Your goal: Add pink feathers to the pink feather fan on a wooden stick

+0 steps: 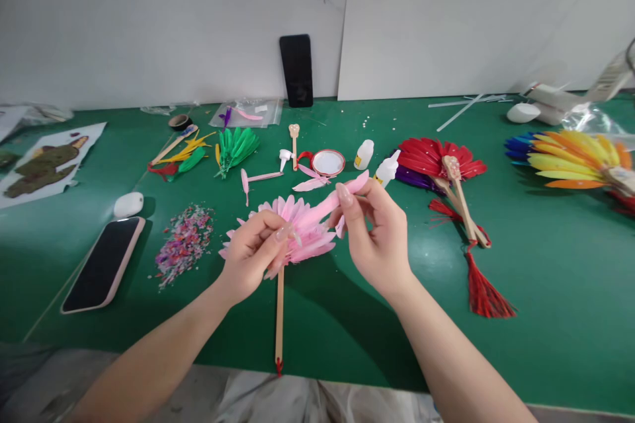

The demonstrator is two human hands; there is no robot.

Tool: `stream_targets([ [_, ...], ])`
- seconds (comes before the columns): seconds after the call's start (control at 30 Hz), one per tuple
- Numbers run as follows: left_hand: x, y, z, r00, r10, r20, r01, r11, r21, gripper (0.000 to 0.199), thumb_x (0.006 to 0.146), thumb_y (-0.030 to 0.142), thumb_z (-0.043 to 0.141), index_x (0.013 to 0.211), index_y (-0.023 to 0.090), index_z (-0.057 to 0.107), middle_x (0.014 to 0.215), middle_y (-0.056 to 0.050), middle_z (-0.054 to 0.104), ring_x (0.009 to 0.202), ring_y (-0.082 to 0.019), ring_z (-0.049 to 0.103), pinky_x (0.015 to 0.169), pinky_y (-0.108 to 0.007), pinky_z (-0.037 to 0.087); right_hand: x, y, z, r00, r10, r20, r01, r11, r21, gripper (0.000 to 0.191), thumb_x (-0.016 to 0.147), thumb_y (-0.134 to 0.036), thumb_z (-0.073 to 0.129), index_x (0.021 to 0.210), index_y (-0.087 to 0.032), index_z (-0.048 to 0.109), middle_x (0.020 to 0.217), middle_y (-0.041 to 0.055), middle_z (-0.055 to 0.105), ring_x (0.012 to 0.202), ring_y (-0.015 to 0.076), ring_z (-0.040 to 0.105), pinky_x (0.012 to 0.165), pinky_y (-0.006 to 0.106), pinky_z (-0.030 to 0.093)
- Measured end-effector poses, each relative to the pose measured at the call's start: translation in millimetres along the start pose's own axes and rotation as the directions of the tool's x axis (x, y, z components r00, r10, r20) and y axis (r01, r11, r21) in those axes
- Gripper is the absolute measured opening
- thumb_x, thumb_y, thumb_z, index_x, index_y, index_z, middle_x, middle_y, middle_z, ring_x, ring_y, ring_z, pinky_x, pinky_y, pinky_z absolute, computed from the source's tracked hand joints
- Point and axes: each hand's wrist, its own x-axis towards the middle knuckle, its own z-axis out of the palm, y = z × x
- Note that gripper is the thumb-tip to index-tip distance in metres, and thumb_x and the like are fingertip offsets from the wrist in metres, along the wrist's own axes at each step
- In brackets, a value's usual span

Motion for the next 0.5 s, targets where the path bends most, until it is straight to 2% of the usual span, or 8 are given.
stream_targets([
  [0.27,-2.2,1.3,1.5,1.000,-0.013,-0.010,0.013,0.999,-0.049,0.018,0.091,0.031,0.048,0.079,0.017,0.048,0.048,0.009,0.039,0.034,-0.001,0.032,0.034,-0.012,0.026,0.1,2.7,2.0,0.999,0.014,-0.038,-0.019,0.992,-0.125,0.011,0.092,-0.024,0.048,0.082,-0.024,0.054,0.060,-0.0016,0.051,0.051,0.0143,0.059,0.040,0.028,0.044],
  [0.5,-2.4,0.1,3.3,0.998,-0.053,-0.017,0.051,0.994,-0.095,0.020,0.090,0.033,0.049,0.078,0.018,0.048,0.047,0.009,0.035,0.034,-0.002,0.026,0.033,-0.015,0.020,-0.3,4.5,3.0,0.998,-0.001,-0.058,-0.013,0.971,-0.240,0.011,0.091,-0.023,0.049,0.081,-0.023,0.052,0.059,-0.0022,0.053,0.054,0.0154,0.060,0.047,0.030,0.044],
])
